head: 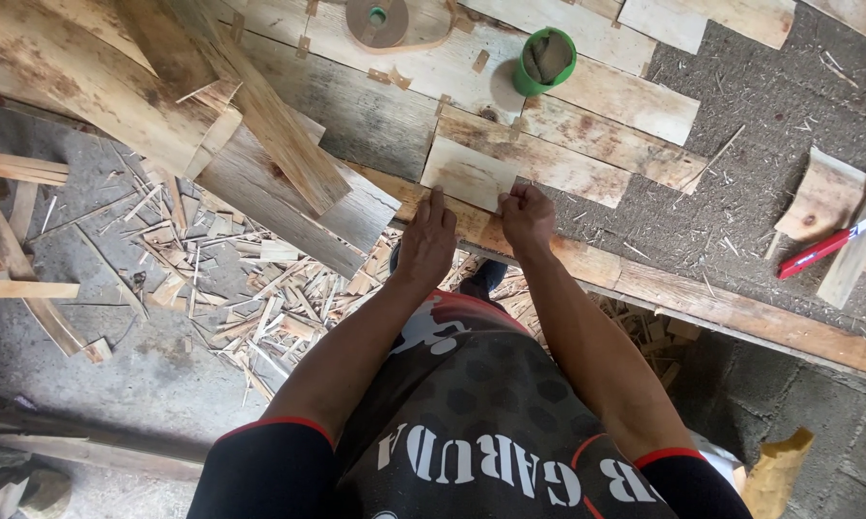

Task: Applying adhesive and joining small wood pieces to form a larger pattern.

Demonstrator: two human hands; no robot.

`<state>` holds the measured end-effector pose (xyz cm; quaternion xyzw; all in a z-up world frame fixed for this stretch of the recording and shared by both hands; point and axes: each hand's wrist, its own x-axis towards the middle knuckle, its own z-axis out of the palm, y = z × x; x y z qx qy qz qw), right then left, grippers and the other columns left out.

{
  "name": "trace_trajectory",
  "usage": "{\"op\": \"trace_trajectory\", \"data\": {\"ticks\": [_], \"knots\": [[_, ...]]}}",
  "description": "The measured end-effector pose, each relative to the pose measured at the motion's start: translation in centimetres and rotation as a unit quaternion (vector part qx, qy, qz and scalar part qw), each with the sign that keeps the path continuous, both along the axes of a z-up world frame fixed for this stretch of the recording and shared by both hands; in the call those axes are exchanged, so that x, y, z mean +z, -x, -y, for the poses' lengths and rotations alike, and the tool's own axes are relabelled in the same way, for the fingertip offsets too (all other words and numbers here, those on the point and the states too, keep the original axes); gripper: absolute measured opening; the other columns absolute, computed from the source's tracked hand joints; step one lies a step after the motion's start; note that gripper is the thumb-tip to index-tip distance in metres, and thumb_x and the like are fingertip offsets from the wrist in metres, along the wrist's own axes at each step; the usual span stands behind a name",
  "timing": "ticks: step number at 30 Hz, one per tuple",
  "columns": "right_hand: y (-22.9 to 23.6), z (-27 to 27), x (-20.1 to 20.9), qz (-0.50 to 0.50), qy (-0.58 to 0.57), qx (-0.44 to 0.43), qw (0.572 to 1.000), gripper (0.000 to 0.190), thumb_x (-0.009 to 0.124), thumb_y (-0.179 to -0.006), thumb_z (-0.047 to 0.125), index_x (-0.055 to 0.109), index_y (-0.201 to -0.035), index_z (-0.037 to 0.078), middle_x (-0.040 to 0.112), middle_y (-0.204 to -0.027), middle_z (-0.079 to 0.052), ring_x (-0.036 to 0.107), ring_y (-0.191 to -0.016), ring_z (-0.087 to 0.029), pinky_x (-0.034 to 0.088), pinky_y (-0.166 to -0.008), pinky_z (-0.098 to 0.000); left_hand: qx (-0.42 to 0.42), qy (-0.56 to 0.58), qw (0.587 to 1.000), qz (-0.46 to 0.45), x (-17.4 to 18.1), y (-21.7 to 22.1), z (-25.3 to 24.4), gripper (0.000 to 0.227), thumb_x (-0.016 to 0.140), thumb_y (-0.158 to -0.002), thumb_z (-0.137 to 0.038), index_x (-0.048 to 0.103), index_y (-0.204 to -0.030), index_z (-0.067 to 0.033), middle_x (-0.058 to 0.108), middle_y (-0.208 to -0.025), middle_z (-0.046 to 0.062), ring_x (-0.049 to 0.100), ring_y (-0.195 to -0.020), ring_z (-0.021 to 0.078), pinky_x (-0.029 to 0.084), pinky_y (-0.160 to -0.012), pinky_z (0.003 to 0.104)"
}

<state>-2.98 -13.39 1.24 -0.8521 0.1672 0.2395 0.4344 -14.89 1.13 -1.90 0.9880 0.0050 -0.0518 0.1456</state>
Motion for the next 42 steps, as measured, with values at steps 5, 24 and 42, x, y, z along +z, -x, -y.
{"op": "trace_trajectory", "data": {"ticks": [5, 24, 42], "knots": [[0.0, 0.1, -0.3, 0.010, -0.010, 0.006, 1.000, 0.013, 0.069, -0.096, 0.011, 0.073, -0.107, 0.004, 0.077, -0.086, -0.007, 0.070, -0.066, -0.009, 0.061, -0.058, -0.0257, 0.000, -0.010, 1.000, -0.001, -0.4, -0.1, 0.1, 0.050, 0.066, -0.095, -0.020, 0.054, -0.131, 0.0118, 0.034, -0.157, 0.035, 0.041, -0.140, 0.0453, 0.046, -0.110, 0.044], [-0.4, 2.0, -2.3, 0.041, -0.006, 0.001, 0.999, 0.020, 0.073, -0.093, 0.010, 0.072, -0.111, 0.002, 0.077, -0.090, -0.009, 0.073, -0.070, -0.013, 0.064, -0.060, -0.0258, -0.005, -0.016, 0.998, -0.056, 0.4, -0.2, 0.4, 0.059, 0.058, -0.102, -0.032, 0.044, -0.142, 0.0082, 0.032, -0.160, 0.029, 0.039, -0.142, 0.0459, 0.038, -0.117, 0.047], [-0.7, 1.9, -1.8, 0.042, -0.003, -0.004, 0.999, 0.020, 0.077, -0.090, 0.010, 0.075, -0.108, 0.003, 0.078, -0.088, -0.010, 0.075, -0.066, -0.013, 0.065, -0.055, -0.0261, -0.007, -0.036, 0.997, -0.074, 0.6, -0.6, 0.6, 0.067, 0.054, -0.104, -0.039, 0.039, -0.150, 0.0059, 0.031, -0.160, 0.025, 0.037, -0.141, 0.0441, 0.044, -0.113, 0.046]]}}
